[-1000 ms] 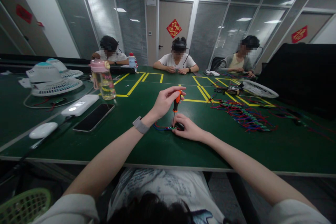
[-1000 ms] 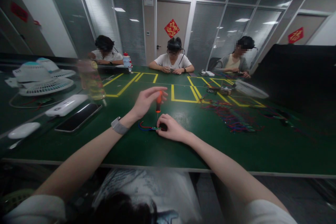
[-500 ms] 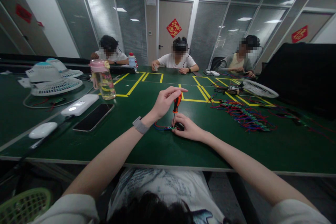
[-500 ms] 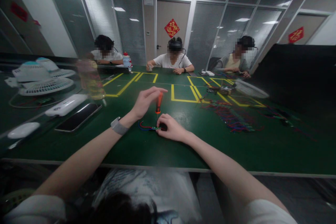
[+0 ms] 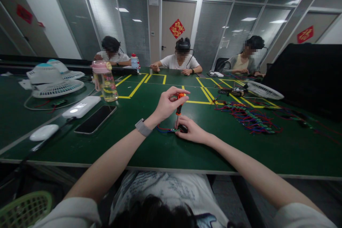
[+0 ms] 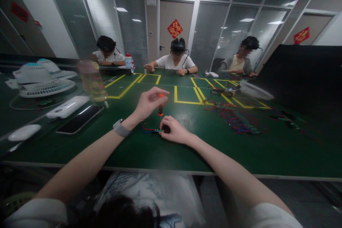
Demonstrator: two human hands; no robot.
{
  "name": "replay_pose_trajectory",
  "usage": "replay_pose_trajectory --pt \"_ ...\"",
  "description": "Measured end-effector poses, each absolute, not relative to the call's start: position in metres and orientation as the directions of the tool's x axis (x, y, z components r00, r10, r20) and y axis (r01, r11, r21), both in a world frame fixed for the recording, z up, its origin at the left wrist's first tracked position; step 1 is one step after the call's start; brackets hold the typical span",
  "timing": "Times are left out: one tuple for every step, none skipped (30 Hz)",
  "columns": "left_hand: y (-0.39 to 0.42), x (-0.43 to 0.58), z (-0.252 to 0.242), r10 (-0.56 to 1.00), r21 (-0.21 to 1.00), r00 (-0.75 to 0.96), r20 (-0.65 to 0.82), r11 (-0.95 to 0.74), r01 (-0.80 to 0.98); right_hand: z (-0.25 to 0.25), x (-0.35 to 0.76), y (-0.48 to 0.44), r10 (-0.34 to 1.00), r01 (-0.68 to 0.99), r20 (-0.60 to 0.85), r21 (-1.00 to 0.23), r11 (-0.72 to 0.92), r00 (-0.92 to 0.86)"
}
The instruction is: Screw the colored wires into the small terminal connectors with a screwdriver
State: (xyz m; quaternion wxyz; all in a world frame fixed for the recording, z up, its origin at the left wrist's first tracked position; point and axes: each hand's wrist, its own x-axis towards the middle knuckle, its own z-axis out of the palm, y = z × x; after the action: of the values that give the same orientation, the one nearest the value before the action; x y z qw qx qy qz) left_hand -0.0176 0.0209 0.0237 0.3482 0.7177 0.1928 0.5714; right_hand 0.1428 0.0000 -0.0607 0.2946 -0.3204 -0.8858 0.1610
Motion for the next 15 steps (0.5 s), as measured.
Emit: replay_pose_trajectory --pt "0.0215 -0.0176 0.0236 0.678 0.728 0.286 0.677 -0.674 -0.127 -0.0606 0.1427 -0.0001 0.663 0.473 0.419 -0.474 0.743 -0.621" --pt "0.0222 -0.0176 0.0233 0.686 0.742 0.301 0.662 -0.655 -0.140 -0.0604 0.1426 -0.0004 0.663 0.473 0.419 -0.475 0.742 -0.620" --pt "0.0229 -0.0175 0.0229 0.697 0.760 0.316 0.644 -0.630 -0.160 -0.0601 0.1424 -0.0007 0.664 0.475 0.421 -0.474 0.742 -0.618" --pt "0.0236 -0.0173 0.0225 0.709 0.778 0.326 0.625 -0.601 -0.185 -0.0596 0.1421 -0.0012 0.665 0.477 0.422 -0.472 0.741 -0.616" --pt "0.0243 -0.0170 0.0221 0.720 0.791 0.330 0.610 -0.575 -0.207 -0.0591 0.1419 -0.0017 0.667 0.481 0.424 -0.470 0.740 -0.612" --pt "0.0248 -0.0166 0.0217 0.730 0.799 0.325 0.601 -0.559 -0.223 -0.0587 0.1416 -0.0022 0.671 0.487 0.425 -0.468 0.738 -0.607" --pt "0.0252 -0.0162 0.0214 0.736 0.799 0.311 0.601 -0.558 -0.225 -0.0583 0.1415 -0.0026 0.676 0.494 0.426 -0.467 0.734 -0.601" --pt "0.0253 -0.0158 0.0211 0.736 0.792 0.290 0.611 -0.574 -0.211 -0.0579 0.1414 -0.0029 0.683 0.503 0.427 -0.466 0.728 -0.593" --pt "0.0254 -0.0155 0.0209 0.731 0.778 0.266 0.628 -0.602 -0.181 -0.0577 0.1414 -0.0031 0.692 0.516 0.426 -0.465 0.720 -0.583" --pt "0.0253 -0.0153 0.0208 0.722 0.760 0.243 0.648 -0.635 -0.142 -0.0576 0.1415 -0.0031 0.703 0.531 0.422 -0.463 0.710 -0.572" --pt "0.0251 -0.0152 0.0207 0.709 0.738 0.221 0.670 -0.668 -0.098 -0.0575 0.1416 -0.0030 0.715 0.547 0.417 -0.461 0.699 -0.561" --pt "0.0250 -0.0152 0.0206 0.694 0.716 0.201 0.691 -0.696 -0.057 -0.0575 0.1417 -0.0028 0.727 0.564 0.411 -0.460 0.686 -0.550" --pt "0.0249 -0.0153 0.0205 0.681 0.696 0.186 0.708 -0.718 -0.023 -0.0575 0.1418 -0.0025 0.740 0.579 0.405 -0.461 0.673 -0.538" --pt "0.0250 -0.0154 0.0202 0.672 0.683 0.175 0.719 -0.731 0.002 -0.0576 0.1420 -0.0022 0.751 0.590 0.399 -0.464 0.660 -0.526" --pt "0.0253 -0.0156 0.0200 0.667 0.675 0.170 0.725 -0.737 0.014 -0.0577 0.1421 -0.0018 0.761 0.598 0.395 -0.470 0.649 -0.515"
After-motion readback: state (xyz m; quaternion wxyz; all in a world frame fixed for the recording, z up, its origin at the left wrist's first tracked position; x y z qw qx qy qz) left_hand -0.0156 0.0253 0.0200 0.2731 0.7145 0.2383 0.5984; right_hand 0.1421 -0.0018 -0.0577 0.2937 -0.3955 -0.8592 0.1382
